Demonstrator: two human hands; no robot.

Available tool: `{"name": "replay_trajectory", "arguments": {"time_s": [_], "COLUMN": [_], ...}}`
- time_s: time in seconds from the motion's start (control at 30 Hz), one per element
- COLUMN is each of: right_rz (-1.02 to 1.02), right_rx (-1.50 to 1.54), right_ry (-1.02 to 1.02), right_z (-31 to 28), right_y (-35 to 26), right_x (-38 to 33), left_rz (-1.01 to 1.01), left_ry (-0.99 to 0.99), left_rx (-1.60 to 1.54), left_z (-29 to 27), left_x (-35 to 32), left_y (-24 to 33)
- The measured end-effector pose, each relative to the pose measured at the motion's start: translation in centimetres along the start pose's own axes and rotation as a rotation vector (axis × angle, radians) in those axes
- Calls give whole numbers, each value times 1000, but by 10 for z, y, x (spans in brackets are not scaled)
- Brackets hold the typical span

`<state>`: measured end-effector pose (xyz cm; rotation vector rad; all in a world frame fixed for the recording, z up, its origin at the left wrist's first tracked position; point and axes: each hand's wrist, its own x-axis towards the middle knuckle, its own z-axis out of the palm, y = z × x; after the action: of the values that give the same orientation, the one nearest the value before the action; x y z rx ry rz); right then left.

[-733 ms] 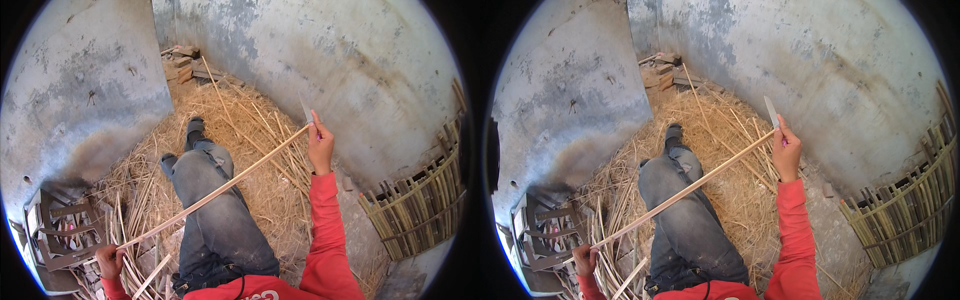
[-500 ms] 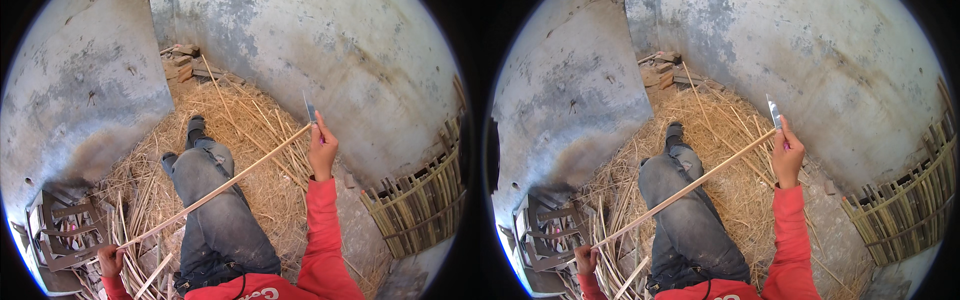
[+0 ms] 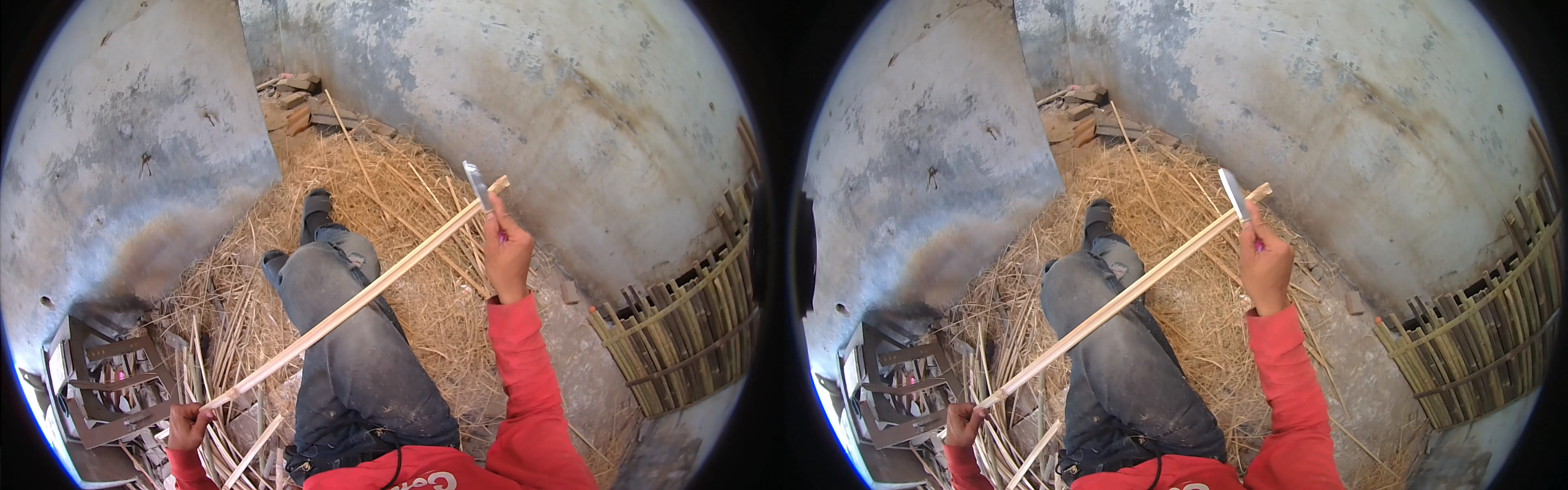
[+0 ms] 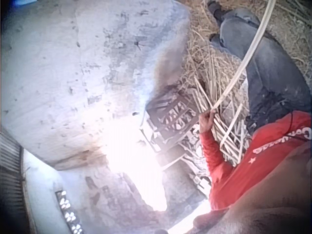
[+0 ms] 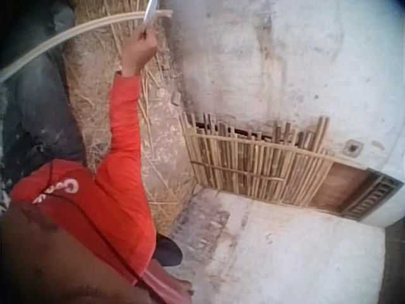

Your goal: The person shaves a bamboo strip using a knife, removing outer layers and smoothing the surface while sitting on a straw-covered floor.

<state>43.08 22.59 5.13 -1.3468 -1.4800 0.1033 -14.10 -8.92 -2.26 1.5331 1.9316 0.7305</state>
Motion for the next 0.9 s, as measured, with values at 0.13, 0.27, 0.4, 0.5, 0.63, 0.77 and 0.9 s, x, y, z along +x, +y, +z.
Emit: {"name": "replay_trajectory", "arguments": {"time_s": [0.13, 0.27, 0.4, 0.5, 0.63, 0.77, 0.9], "right_rz": [-1, 83, 50, 88, -25, 51, -26], "right_rx": [42, 125, 104, 91, 123, 151, 117], "right_ry": [41, -76, -41, -65, -49, -45, -126], "right_z": [9, -3, -4, -18, 2, -1, 8], "right_y": [-3, 0, -4, -4, -2, -8, -22], "right_x": [-5, -5, -19, -8, -23, -16, -31], "left_rz": [-49, -43, -157, -94, -101, -93, -100], "left_ry": [11, -23, -31, -73, -4, 0, -55], "left_rx": [-116, -66, -116, -56, -196, -47, 15], "left_z": [2, -4, 0, -6, 6, -2, -4], "left_x": [6, 5, 15, 8, 15, 4, 10], "left_y": [-2, -6, 16, 0, 4, 7, 18]}}
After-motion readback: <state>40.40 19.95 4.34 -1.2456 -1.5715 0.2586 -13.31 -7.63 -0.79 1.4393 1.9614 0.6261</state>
